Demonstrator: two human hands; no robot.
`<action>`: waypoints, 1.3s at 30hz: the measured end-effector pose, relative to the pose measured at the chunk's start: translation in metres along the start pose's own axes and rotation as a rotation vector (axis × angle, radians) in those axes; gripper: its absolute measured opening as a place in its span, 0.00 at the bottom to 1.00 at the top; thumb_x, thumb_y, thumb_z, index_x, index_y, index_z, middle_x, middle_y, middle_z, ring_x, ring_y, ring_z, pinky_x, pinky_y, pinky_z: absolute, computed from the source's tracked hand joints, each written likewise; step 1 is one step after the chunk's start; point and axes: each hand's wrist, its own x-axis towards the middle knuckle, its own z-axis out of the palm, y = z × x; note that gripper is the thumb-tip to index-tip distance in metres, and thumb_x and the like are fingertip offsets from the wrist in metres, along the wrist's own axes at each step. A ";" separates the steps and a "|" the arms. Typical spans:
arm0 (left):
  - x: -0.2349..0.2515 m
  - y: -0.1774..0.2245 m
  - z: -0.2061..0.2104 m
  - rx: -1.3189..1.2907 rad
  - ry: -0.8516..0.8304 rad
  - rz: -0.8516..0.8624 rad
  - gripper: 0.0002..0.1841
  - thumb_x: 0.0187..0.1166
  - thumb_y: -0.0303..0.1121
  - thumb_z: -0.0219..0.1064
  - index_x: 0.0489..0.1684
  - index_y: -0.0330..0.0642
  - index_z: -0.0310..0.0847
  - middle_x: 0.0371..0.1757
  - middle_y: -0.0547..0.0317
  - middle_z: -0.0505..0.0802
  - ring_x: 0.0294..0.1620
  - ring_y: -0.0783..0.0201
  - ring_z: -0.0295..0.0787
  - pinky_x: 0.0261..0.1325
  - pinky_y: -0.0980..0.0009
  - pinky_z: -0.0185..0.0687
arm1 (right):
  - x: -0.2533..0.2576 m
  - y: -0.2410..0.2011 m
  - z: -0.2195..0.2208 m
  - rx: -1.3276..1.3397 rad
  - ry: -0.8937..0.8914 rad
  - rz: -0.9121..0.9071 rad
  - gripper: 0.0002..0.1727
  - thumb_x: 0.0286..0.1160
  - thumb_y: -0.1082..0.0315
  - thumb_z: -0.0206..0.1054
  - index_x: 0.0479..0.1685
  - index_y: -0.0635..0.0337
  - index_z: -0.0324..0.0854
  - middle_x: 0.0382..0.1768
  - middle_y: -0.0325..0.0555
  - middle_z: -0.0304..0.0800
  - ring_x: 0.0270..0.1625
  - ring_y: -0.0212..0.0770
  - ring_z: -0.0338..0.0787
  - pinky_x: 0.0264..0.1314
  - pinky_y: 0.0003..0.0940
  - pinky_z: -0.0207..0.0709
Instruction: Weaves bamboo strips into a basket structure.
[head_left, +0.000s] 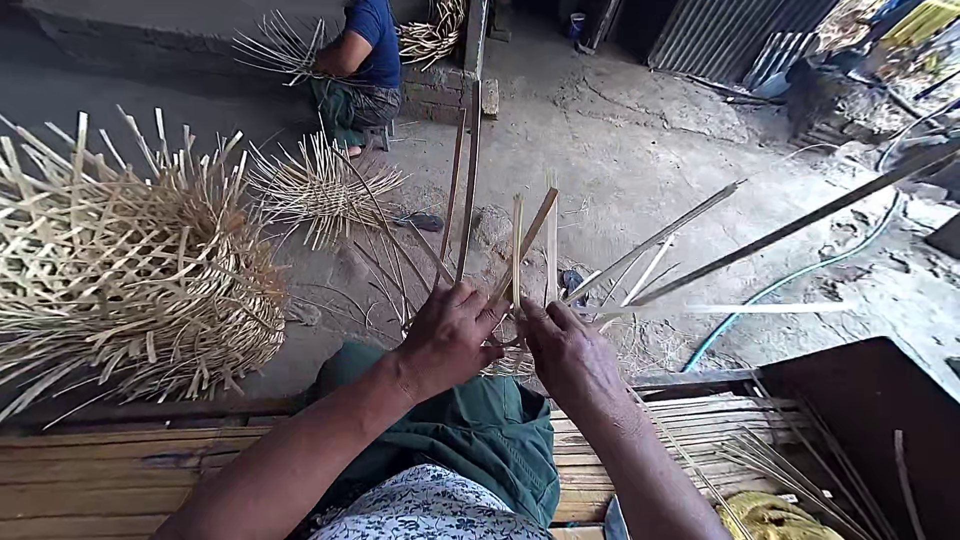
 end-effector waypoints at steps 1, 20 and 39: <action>0.001 0.001 -0.006 -0.066 -0.022 -0.010 0.26 0.69 0.54 0.76 0.63 0.51 0.90 0.49 0.51 0.93 0.55 0.46 0.88 0.57 0.46 0.81 | 0.002 0.003 -0.003 -0.018 -0.034 0.006 0.16 0.85 0.64 0.61 0.60 0.57 0.90 0.37 0.56 0.91 0.34 0.58 0.93 0.30 0.53 0.85; 0.014 -0.017 -0.026 -1.250 -0.078 -0.407 0.05 0.78 0.19 0.68 0.44 0.37 0.86 0.34 0.62 0.94 0.36 0.71 0.92 0.48 0.73 0.90 | 0.000 0.021 -0.012 0.288 -0.250 0.000 0.24 0.88 0.48 0.55 0.30 0.56 0.83 0.16 0.42 0.78 0.22 0.42 0.82 0.26 0.45 0.72; 0.017 -0.004 -0.012 -0.142 0.060 -0.095 0.18 0.68 0.43 0.79 0.54 0.47 0.93 0.46 0.56 0.94 0.45 0.53 0.87 0.42 0.58 0.85 | -0.019 0.002 0.024 0.191 0.305 0.149 0.14 0.80 0.69 0.65 0.56 0.60 0.93 0.36 0.53 0.93 0.30 0.44 0.92 0.31 0.39 0.86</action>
